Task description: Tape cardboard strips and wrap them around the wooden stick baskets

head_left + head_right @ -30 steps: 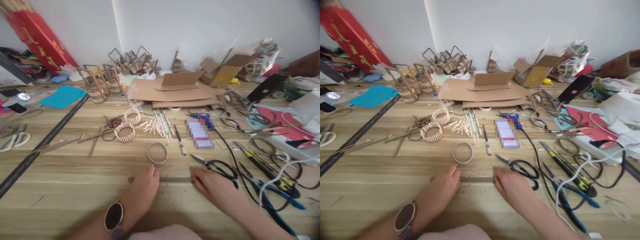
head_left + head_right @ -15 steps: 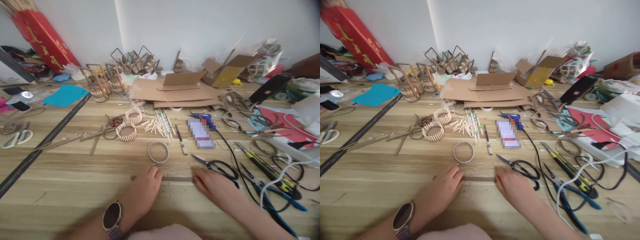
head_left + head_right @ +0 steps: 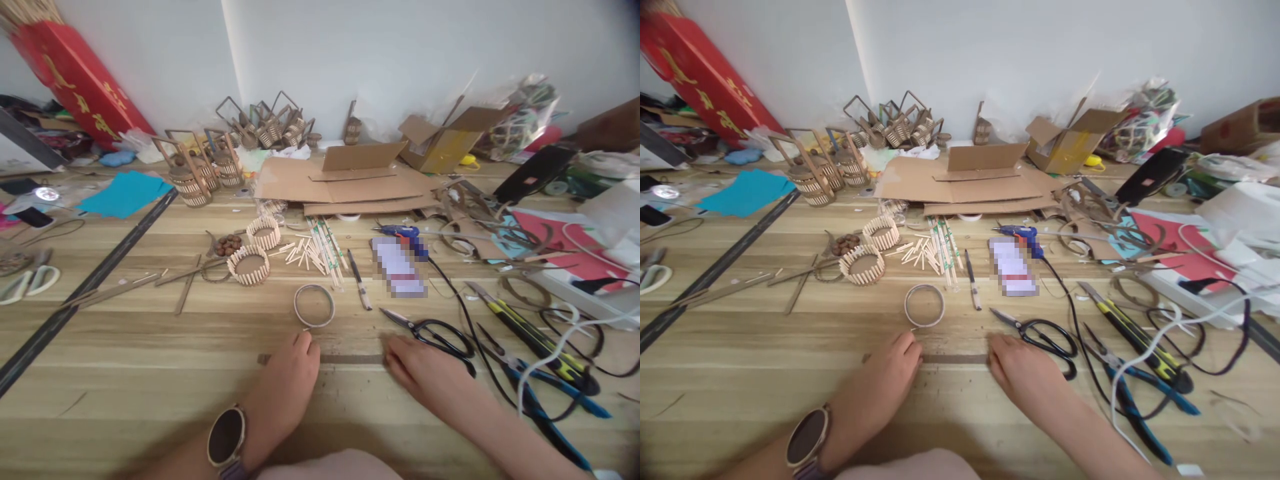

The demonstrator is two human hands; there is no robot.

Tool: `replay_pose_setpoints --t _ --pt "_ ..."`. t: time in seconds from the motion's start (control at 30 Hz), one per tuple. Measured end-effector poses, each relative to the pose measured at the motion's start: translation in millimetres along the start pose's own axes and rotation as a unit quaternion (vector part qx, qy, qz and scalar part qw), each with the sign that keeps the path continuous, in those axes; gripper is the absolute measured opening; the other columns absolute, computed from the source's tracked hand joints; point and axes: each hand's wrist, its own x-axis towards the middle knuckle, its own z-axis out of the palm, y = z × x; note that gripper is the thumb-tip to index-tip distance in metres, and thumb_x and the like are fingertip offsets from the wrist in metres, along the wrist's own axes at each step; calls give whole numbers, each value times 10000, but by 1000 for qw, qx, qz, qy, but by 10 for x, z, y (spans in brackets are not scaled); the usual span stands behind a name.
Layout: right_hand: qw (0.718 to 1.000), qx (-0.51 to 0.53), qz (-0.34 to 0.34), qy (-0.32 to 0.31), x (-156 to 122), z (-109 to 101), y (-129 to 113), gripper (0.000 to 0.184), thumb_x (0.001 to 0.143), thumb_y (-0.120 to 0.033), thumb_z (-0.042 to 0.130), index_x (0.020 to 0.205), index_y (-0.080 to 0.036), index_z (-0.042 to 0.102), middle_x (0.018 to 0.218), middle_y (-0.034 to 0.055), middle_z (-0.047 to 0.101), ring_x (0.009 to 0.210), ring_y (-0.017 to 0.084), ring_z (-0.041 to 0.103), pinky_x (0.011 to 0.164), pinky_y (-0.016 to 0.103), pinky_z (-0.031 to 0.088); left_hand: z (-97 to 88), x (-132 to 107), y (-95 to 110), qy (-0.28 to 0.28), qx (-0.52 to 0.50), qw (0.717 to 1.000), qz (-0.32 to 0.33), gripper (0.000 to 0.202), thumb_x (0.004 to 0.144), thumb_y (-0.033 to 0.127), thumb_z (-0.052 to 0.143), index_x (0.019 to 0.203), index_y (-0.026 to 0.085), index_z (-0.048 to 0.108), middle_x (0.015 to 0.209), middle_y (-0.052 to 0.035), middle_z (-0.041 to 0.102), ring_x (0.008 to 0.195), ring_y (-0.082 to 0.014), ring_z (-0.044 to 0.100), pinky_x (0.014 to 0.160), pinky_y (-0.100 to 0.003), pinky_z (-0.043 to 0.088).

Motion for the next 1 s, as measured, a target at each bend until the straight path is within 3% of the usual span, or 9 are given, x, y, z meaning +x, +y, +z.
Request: replay_pose_setpoints --t 0.3,0.43,0.53,0.67,0.77,0.83,0.9,1.0 --pt "999 7 20 -32 7 -7 -15 224 888 -131 411 729 -207 549 710 26 703 613 177 687 547 264 428 32 21 80 -18 73 997 27 250 851 -54 472 1017 39 633 1000 -173 648 925 -281 632 696 -366 561" --pt "998 8 29 -49 20 -46 -28 224 896 -132 407 742 -203 554 718 29 707 627 169 684 553 254 417 92 -102 15 -3 85 994 63 253 870 -30 483 1057 55 631 1079 -182 653 976 -271 632 763 -365 559" --pt "997 11 36 -70 36 -89 -24 206 889 -131 434 743 -200 563 721 24 714 636 160 685 551 243 404 172 -217 -61 35 96 988 113 167 912 84 528 1030 80 647 1196 -200 633 1074 -289 611 840 -382 542" --pt "994 3 58 -91 68 -228 53 191 880 -207 519 699 -194 577 694 35 718 645 186 691 533 249 372 274 -289 -116 77 113 976 171 231 948 185 519 1120 82 633 1204 -194 645 1110 -306 592 912 -424 502" --pt "993 -18 81 -80 142 -423 101 207 911 -257 514 745 -180 612 715 55 719 632 197 681 523 256 349 286 -283 -94 82 121 977 155 385 925 88 501 1309 66 526 1238 -188 632 1065 -285 603 897 -411 504" --pt "994 -36 85 -56 247 -562 74 222 948 -265 466 832 -171 630 771 74 722 654 204 676 520 259 336 269 -267 -59 60 122 980 146 461 879 14 498 1336 67 506 1260 -181 620 1045 -280 605 878 -402 516" --pt "997 -48 59 -32 401 -659 -15 244 976 -263 427 892 -164 634 836 87 715 731 212 672 548 264 354 246 -249 -20 37 119 982 144 492 834 -29 487 1313 76 532 1275 -177 608 1029 -285 603 854 -409 531" --pt "997 -47 -53 -24 676 -649 -230 194 972 -239 471 931 -167 647 957 75 694 898 193 636 703 270 421 209 -230 24 24 127 983 133 540 800 -58 456 1323 62 516 1237 -189 618 999 -289 607 815 -414 549"
